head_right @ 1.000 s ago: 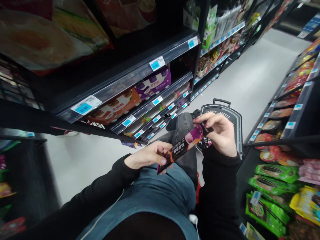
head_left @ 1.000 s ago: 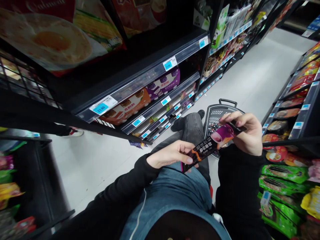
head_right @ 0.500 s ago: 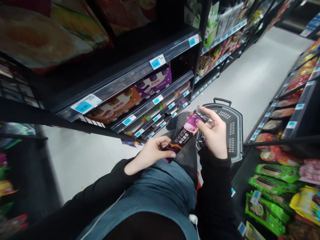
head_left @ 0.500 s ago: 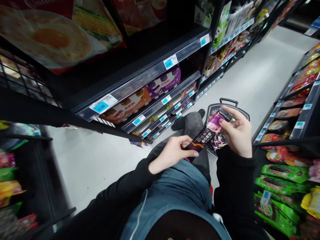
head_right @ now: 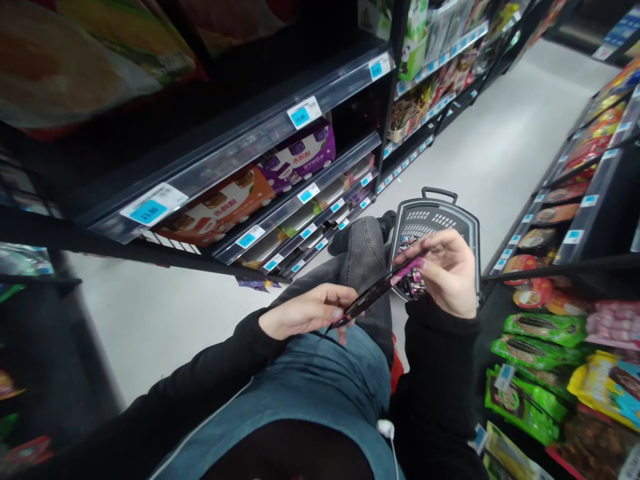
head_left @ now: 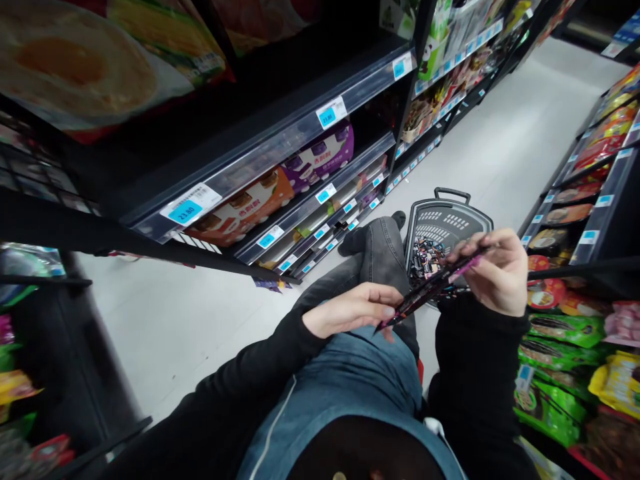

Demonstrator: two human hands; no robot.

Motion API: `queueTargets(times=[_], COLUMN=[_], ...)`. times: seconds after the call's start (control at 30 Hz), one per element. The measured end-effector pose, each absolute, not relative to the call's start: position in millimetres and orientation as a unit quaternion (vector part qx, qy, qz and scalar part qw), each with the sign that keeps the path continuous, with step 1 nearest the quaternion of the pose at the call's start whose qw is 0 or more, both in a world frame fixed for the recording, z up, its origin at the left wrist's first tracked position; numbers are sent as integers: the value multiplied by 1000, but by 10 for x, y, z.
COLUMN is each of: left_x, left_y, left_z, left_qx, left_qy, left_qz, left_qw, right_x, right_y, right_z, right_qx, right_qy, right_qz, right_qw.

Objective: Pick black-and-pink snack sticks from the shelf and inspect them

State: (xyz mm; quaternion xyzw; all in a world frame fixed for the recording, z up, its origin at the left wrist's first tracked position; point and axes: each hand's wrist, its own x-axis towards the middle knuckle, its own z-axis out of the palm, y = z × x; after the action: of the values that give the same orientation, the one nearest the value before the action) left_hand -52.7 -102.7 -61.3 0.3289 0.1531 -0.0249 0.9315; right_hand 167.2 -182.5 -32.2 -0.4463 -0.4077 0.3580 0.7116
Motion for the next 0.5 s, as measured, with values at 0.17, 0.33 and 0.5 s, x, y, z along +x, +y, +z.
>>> queueTargets(times=[0.17,0.33,0.5], left_x=[-489,-416,-377], left_y=[-984,-1014,-1027], left_z=[-603,-680,-828], left_qx=[397,587,724], left_qy=[235,267,277], left_qz=[-7,-1,4], left_qw=[887,764,631], right_x=[1964,1867,1873], right_y=[-2213,-2506,-2810], right_z=[-364,-471,-922], right_qx=[-532,-624,-717], right_qy=[-454,-342,-249], right_qz=[354,417,394], right_qw=[621,566,518])
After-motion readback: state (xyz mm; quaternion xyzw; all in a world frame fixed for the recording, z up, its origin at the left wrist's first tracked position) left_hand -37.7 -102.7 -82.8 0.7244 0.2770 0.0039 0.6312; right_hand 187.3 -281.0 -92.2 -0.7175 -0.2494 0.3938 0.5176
